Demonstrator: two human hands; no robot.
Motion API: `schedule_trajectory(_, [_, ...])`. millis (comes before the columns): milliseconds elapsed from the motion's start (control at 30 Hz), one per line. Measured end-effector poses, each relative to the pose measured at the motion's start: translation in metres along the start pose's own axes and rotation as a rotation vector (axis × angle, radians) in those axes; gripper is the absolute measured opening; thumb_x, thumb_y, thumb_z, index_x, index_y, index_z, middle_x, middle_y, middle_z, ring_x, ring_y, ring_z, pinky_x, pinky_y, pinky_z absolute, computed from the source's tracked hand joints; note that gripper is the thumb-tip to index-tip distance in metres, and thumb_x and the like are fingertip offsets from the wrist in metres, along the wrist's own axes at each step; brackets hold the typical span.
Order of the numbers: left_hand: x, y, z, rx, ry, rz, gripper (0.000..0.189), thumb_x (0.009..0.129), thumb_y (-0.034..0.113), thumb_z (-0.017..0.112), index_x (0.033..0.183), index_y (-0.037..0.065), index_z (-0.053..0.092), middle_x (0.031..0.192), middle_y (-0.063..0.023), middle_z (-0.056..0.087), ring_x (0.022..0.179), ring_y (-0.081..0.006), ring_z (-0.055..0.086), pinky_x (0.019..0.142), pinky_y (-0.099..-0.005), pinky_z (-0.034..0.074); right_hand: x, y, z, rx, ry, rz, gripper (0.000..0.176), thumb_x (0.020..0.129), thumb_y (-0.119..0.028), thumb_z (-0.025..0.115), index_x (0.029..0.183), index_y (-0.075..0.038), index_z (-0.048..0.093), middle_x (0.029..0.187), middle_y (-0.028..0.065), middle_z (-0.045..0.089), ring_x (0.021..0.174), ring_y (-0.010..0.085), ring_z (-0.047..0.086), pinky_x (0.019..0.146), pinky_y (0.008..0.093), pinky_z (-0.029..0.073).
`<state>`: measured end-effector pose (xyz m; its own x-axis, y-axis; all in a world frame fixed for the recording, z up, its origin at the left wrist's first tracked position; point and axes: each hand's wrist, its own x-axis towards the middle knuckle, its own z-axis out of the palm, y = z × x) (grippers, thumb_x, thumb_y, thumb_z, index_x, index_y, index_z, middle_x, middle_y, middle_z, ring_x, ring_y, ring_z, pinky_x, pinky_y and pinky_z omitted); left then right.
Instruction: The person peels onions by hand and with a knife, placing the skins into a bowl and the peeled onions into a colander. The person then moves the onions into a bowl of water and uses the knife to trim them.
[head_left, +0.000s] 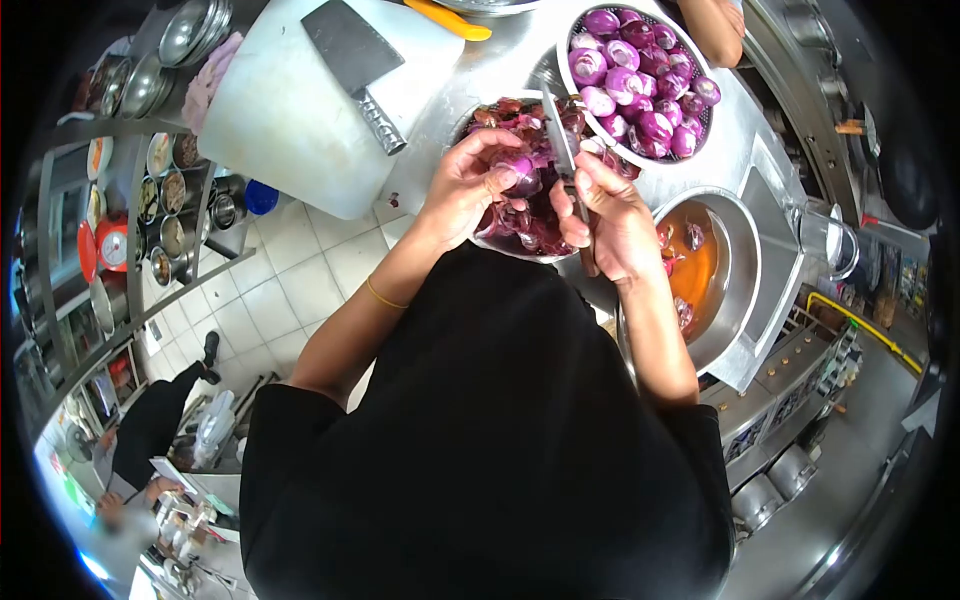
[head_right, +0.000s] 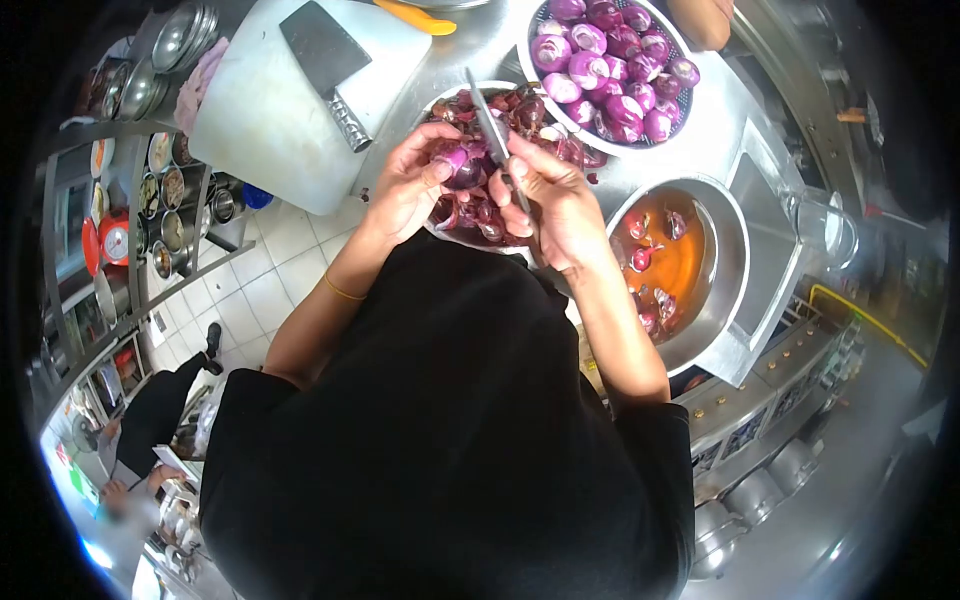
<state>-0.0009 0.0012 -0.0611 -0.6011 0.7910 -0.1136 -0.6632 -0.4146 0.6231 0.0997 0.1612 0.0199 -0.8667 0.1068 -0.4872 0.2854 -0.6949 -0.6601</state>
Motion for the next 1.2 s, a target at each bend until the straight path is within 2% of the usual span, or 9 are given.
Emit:
schedule_trajectory(200, [-0.020, 0.015, 0.005, -0.019, -0.030, 0.112, 0.033, 0.086, 0.011, 0.060, 0.117, 0.002, 0.050, 0.121, -0.0161, 0.053, 0.107, -0.0277, 0.056, 0.084, -0.0383, 0.050, 0.007, -0.014, -0.011, 0.006, 0.115, -0.134, 0.035, 0.097, -0.009, 0.043, 0.132, -0.007, 0.046, 0.075, 0.0086, 0.054, 0.054, 0.0106, 0.043, 0.046, 0.0217, 0.035])
schedule_trajectory(267, [-0.021, 0.017, 0.002, 0.005, 0.041, 0.067, 0.035, 0.088, 0.015, 0.058, 0.119, 0.001, 0.048, 0.122, -0.0159, 0.051, 0.110, -0.0276, 0.054, 0.089, -0.0398, 0.046, 0.009, -0.005, -0.013, -0.652, 0.165, -0.115, 0.045, 0.096, -0.008, 0.046, 0.140, -0.007, 0.037, 0.072, 0.0032, 0.053, 0.054, 0.0072, 0.042, 0.048, 0.0206, 0.035])
schedule_trajectory(367, [-0.019, 0.015, -0.007, -0.010, 0.101, 0.058, 0.039, 0.089, 0.019, 0.057, 0.122, 0.004, 0.041, 0.116, -0.0114, 0.049, 0.110, -0.0241, 0.052, 0.095, -0.0403, 0.041, 0.008, 0.012, -0.007, -0.832, 0.085, -0.126, 0.060, 0.092, -0.003, 0.049, 0.146, -0.008, 0.024, 0.070, -0.0006, 0.051, 0.056, 0.0050, 0.041, 0.052, 0.0187, 0.037])
schedule_trajectory(433, [-0.018, 0.017, -0.001, 0.094, 0.157, 0.106, 0.034, 0.090, 0.002, 0.050, 0.121, 0.007, 0.039, 0.110, -0.0044, 0.044, 0.102, -0.0145, 0.047, 0.092, -0.0370, 0.041, 0.002, 0.014, 0.004, -0.752, 0.018, -0.131, 0.062, 0.091, -0.002, 0.049, 0.147, -0.011, 0.023, 0.071, -0.0007, 0.051, 0.056, 0.0048, 0.041, 0.053, 0.0184, 0.037])
schedule_trajectory(567, [-0.012, 0.013, 0.004, 0.162, 0.140, 0.188, 0.044, 0.083, -0.003, 0.055, 0.120, 0.008, 0.034, 0.110, -0.0058, 0.044, 0.101, -0.0143, 0.045, 0.094, -0.0319, 0.038, -0.003, 0.016, 0.019, -0.823, -0.061, -0.186, 0.059, 0.089, 0.001, 0.049, 0.144, -0.009, 0.031, 0.073, -0.0012, 0.046, 0.067, 0.0071, 0.042, 0.065, 0.0193, 0.037])
schedule_trajectory(700, [-0.007, 0.011, 0.014, 0.165, 0.065, 0.216, 0.048, 0.077, -0.005, 0.055, 0.117, 0.009, 0.033, 0.111, -0.0079, 0.042, 0.105, -0.0151, 0.043, 0.096, -0.0306, 0.033, -0.004, 0.012, 0.026, -0.870, -0.052, -0.277, 0.039, 0.092, -0.002, 0.047, 0.131, -0.005, 0.049, 0.117, 0.0060, 0.062, 0.076, 0.0096, 0.051, 0.075, 0.0231, 0.045])
schedule_trajectory(800, [-0.005, 0.014, 0.013, 0.179, 0.038, 0.237, 0.048, 0.074, -0.004, 0.054, 0.115, 0.009, 0.035, 0.113, -0.0090, 0.041, 0.107, -0.0152, 0.042, 0.097, -0.0297, 0.032, -0.008, 0.015, 0.024, -0.852, -0.046, -0.216, 0.035, 0.093, -0.003, 0.047, 0.128, -0.004, 0.052, 0.117, 0.0078, 0.062, 0.076, 0.0107, 0.052, 0.075, 0.0234, 0.045])
schedule_trajectory(1033, [-0.009, 0.012, 0.013, 0.268, 0.005, 0.291, 0.046, 0.072, 0.001, 0.056, 0.113, 0.009, 0.036, 0.112, -0.0078, 0.039, 0.107, -0.0141, 0.040, 0.095, -0.0285, 0.033, -0.007, 0.025, 0.027, -0.974, 0.002, -0.554, 0.035, 0.091, -0.001, 0.048, 0.125, -0.005, 0.055, 0.107, 0.0122, 0.064, 0.080, 0.0172, 0.058, 0.076, 0.0252, 0.046])
schedule_trajectory(1200, [-0.011, 0.008, 0.016, 0.245, 0.037, 0.297, 0.047, 0.074, -0.001, 0.059, 0.113, 0.008, 0.035, 0.109, -0.0064, 0.039, 0.105, -0.0122, 0.042, 0.091, -0.0277, 0.038, -0.008, 0.021, 0.021, -1.063, -0.036, -0.576, 0.037, 0.088, 0.004, 0.050, 0.124, -0.005, 0.057, 0.094, 0.0135, 0.062, 0.074, 0.0210, 0.056, 0.071, 0.0261, 0.046])
